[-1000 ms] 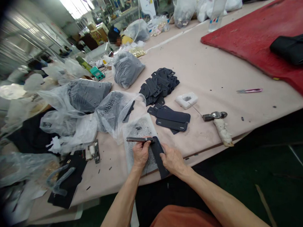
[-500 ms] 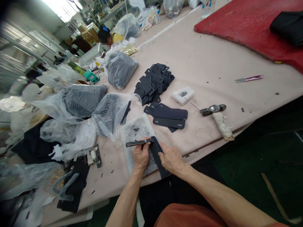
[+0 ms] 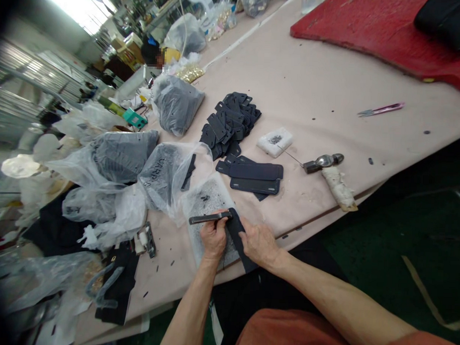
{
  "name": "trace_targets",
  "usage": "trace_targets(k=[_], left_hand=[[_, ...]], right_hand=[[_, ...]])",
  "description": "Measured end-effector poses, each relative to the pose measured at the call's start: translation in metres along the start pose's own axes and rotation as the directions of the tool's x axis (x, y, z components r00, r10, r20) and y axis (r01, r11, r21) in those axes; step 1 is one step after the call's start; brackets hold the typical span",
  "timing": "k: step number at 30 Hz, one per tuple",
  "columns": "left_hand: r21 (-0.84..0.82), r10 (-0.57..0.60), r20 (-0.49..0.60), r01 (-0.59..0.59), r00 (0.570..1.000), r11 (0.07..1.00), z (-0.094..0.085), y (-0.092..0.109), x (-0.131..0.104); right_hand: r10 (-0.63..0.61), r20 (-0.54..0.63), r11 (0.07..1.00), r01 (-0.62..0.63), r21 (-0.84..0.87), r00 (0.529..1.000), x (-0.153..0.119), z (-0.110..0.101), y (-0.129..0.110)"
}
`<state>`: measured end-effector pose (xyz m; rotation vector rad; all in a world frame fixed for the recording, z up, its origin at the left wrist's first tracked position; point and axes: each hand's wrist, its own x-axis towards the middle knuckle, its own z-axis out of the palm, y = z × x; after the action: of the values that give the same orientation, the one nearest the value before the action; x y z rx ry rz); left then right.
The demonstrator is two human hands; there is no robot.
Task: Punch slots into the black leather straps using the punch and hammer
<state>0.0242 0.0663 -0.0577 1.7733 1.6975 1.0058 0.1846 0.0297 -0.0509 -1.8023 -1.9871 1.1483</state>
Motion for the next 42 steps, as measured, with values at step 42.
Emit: trace_targets(k=[42], left_hand=[[0.162, 0.114, -0.040, -0.106, 0.993, 0.981, 0.012, -0.002, -0.002]], right_hand=[[0.594, -0.313, 0.758, -0.386, 0.525, 0.741, -0.018, -0.142, 0.154]])
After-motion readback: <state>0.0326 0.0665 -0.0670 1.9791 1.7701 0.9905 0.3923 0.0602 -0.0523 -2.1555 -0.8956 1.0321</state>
